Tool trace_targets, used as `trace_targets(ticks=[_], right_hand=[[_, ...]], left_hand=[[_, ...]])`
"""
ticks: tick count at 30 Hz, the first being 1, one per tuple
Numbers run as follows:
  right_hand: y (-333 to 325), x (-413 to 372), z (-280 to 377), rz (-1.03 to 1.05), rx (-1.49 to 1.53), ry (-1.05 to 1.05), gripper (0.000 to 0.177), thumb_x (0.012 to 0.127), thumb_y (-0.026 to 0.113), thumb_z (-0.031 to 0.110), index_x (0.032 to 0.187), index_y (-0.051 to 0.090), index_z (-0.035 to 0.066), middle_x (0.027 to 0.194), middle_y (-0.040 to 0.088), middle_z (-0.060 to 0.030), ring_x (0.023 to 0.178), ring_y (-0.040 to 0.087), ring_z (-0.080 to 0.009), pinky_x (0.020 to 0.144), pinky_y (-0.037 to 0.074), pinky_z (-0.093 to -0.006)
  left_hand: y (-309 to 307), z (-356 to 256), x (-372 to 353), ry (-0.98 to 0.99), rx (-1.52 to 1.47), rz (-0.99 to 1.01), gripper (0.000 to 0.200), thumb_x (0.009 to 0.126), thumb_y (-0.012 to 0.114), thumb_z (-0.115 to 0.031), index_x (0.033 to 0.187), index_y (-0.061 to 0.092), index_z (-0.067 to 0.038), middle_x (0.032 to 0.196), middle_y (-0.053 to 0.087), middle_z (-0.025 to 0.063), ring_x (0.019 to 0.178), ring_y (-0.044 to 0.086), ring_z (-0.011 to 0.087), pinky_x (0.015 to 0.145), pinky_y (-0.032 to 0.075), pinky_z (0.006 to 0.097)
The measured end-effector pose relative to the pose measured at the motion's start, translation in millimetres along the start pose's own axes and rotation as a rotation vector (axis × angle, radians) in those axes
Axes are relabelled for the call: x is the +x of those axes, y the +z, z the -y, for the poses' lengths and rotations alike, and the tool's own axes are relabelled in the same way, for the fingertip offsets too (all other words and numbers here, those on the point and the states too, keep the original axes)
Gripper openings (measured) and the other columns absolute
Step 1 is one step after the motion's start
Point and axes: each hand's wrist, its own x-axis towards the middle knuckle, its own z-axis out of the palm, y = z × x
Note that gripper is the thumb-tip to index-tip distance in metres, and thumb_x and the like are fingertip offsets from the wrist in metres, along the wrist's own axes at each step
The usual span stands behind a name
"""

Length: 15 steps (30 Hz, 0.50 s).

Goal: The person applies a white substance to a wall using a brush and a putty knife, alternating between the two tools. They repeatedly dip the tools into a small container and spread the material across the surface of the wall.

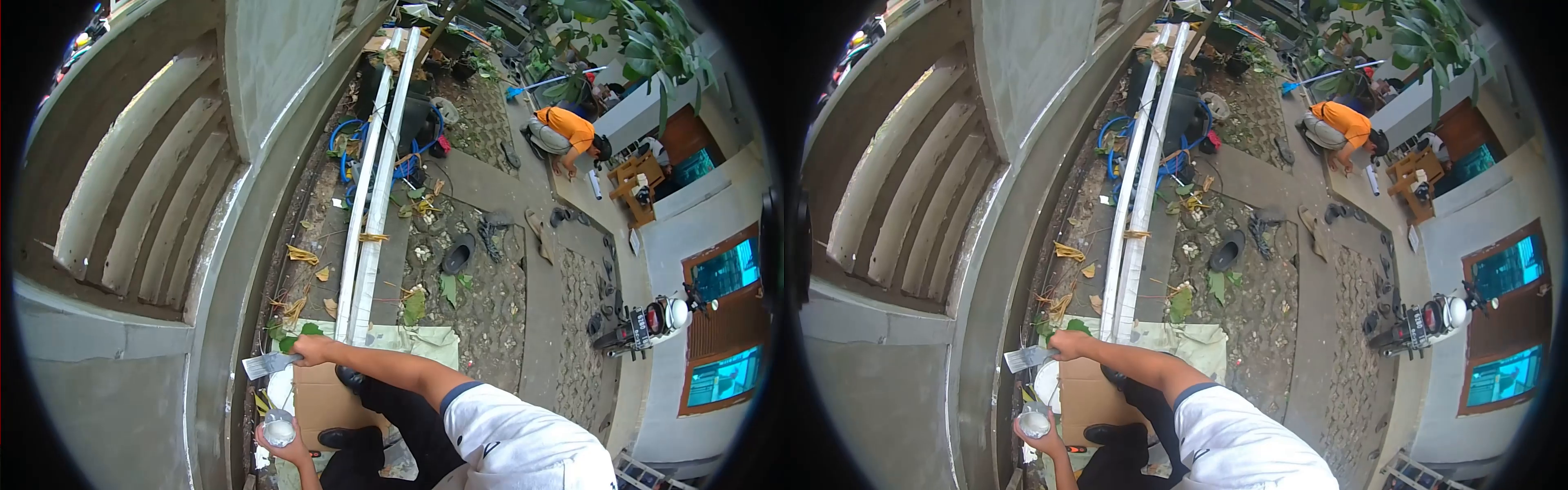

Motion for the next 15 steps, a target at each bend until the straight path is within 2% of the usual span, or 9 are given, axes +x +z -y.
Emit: trace_targets(ticks=[2, 3, 4, 8, 9, 12, 15], right_hand=[[17.3, 20.3, -22.0, 0.015, -0.010, -0.056, 0.024, 0.077, 0.064, 0.027, 0.094, 0.066, 0.009, 0.077, 0.065, -0.0184, 0.079, 0.064, -0.0371, 0.070, 0.051, -0.0466], [26.5, 31.5, -33.1, 0.043, -0.010, -0.088, 0.025, 0.077, 0.064, 0.027, 0.093, 0.066, 0.008, 0.077, 0.065, -0.0184, 0.078, 0.063, -0.0372, 0.069, 0.050, -0.0465], [34.0, 42.9, -42.9, 0.070, -0.012, -0.122, 0.025, 0.076, 0.064, 0.027, 0.092, 0.066, 0.007, 0.077, 0.064, -0.0184, 0.077, 0.063, -0.0373, 0.068, 0.050, -0.0465], [64.4, 75.7, -79.3, 0.104, -0.028, -0.265, 0.024, 0.076, 0.064, 0.026, 0.086, 0.064, 0.004, 0.071, 0.062, -0.0185, 0.070, 0.061, -0.0370, 0.062, 0.047, -0.0455], [65.4, 83.2, -83.2, 0.208, -0.039, -0.226, 0.030, 0.073, 0.066, 0.026, 0.093, 0.067, 0.003, 0.079, 0.064, -0.0222, 0.078, 0.063, -0.0385, 0.070, 0.050, -0.0451], [75.4, 93.3, -100.9, 0.221, -0.090, -0.365, 0.030, 0.079, 0.064, 0.028, 0.097, 0.065, 0.004, 0.077, 0.064, -0.0213, 0.075, 0.063, -0.0382, 0.069, 0.050, -0.0452], [83.2, 103.3, -110.1, 0.308, -0.190, -0.323, 0.036, 0.085, 0.059, 0.030, 0.111, 0.060, 0.006, 0.075, 0.063, -0.0227, 0.074, 0.063, -0.0388, 0.069, 0.050, -0.0463]], left_hand=[[7.6, 20.7, -2.2, 0.032, -0.014, 0.066, 0.074, 0.055, 0.084, -0.004, 0.119, 0.045, -0.002, 0.117, 0.047, 0.0142, 0.111, 0.047, 0.0321, 0.098, 0.037, 0.0460], [11.4, 27.5, 1.6, 0.100, -0.011, 0.079, 0.069, 0.054, 0.083, -0.007, 0.113, 0.047, -0.003, 0.112, 0.047, 0.0130, 0.107, 0.047, 0.0303, 0.095, 0.037, 0.0441], [14.5, 38.8, 5.0, 0.100, 0.003, 0.058, 0.069, 0.054, 0.083, -0.007, 0.113, 0.047, -0.003, 0.112, 0.047, 0.0130, 0.107, 0.047, 0.0303, 0.095, 0.037, 0.0441], [23.8, 75.0, 24.0, 0.215, -0.058, 0.333, 0.065, 0.051, 0.086, -0.018, 0.103, 0.050, -0.005, 0.104, 0.049, 0.0117, 0.096, 0.051, 0.0285, 0.082, 0.043, 0.0396], [25.4, 84.2, 29.1, 0.260, -0.036, 0.390, 0.066, 0.050, 0.087, -0.019, 0.103, 0.051, -0.005, 0.103, 0.051, 0.0121, 0.094, 0.053, 0.0287, 0.081, 0.044, 0.0387], [29.1, 113.9, 37.8, 0.343, -0.082, 0.510, 0.067, 0.049, 0.090, -0.022, 0.103, 0.054, -0.005, 0.101, 0.054, 0.0129, 0.092, 0.056, 0.0296, 0.078, 0.047, 0.0376], [36.2, 137.9, 36.4, 0.383, -0.126, 0.557, 0.068, 0.049, 0.089, -0.020, 0.105, 0.055, -0.005, 0.103, 0.055, 0.0128, 0.096, 0.057, 0.0295, 0.081, 0.047, 0.0371]])
